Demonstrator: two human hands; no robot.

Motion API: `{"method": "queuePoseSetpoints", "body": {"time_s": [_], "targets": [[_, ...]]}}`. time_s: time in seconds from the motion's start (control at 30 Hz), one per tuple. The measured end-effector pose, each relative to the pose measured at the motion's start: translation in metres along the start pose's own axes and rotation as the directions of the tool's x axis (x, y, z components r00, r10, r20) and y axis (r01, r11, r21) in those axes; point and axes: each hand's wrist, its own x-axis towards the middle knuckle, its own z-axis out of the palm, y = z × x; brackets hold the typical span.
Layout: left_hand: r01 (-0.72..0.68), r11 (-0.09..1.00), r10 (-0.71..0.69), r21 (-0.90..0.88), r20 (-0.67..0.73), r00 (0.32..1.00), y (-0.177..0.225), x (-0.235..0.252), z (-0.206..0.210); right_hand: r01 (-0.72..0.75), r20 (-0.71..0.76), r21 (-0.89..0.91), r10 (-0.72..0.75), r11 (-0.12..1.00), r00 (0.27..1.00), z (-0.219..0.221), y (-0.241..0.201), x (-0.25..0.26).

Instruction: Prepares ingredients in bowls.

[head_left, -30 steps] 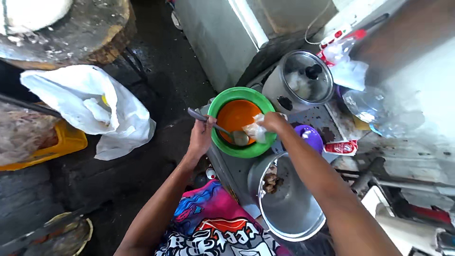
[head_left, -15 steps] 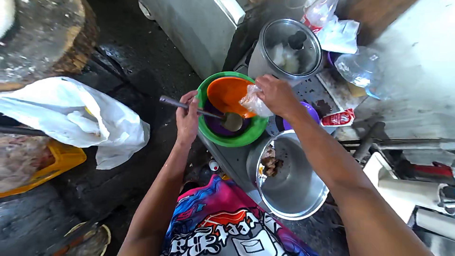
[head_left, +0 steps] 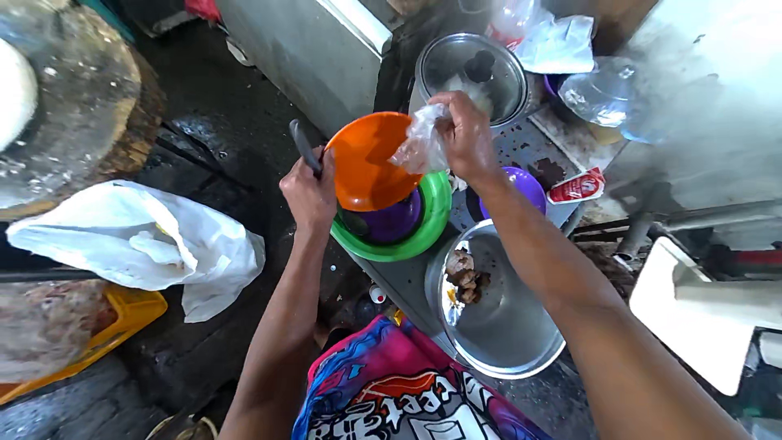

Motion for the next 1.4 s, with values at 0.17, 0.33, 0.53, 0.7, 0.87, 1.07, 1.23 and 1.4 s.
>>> {"method": "queuePoseSetpoints", "body": {"time_s": [0.17, 0.33, 0.53, 0.7, 0.87, 1.07, 1.23, 1.4], "targets": [[0.095, 0.994, -0.091, 0.058, -0.065, 0.994, -0.004, -0.023, -0.022, -0.211, 0.02, -0.145, 0.216, 0.967, 0.976, 0.037, 0.015, -0.03], [0.225, 0.97, -0.204, 0.095, -0.185, 0.961, -0.007, -0.024, -0.013, 0.024, 0.654, -0.265, 0.161, 0.964, 0.739, 0.089, 0.03, -0.05], [0.378, 0.924, -0.372, 0.065, -0.081, 0.925, 0.005, -0.016, -0.018, 0.46, 0.926, -0.133, -0.055, 0.878, 0.373, 0.122, 0.047, -0.033], [0.448, 0.893, -0.445, 0.051, -0.056, 0.894, -0.001, -0.016, -0.023, 0.432, 0.944, -0.213, 0.07, 0.876, 0.323, 0.121, 0.04, -0.019], [0.422, 0.89, -0.413, 0.173, -0.088, 0.906, 0.0, -0.015, -0.039, 0.436, 0.903, -0.207, -0.001, 0.876, 0.43, 0.122, 0.032, -0.022], [0.43, 0.882, -0.438, 0.191, 0.001, 0.899, -0.02, -0.026, -0.018, 0.171, 0.837, -0.391, 0.272, 0.904, 0.475, 0.103, 0.029, -0.042], [0.421, 0.887, -0.424, 0.188, -0.028, 0.905, -0.02, -0.03, -0.01, 0.208, 0.846, -0.354, 0.218, 0.912, 0.486, 0.094, 0.034, -0.053], [0.468, 0.875, -0.476, 0.123, 0.045, 0.878, -0.008, -0.029, -0.003, 0.168, 0.783, -0.342, 0.181, 0.924, 0.595, 0.046, 0.021, -0.038]]}}
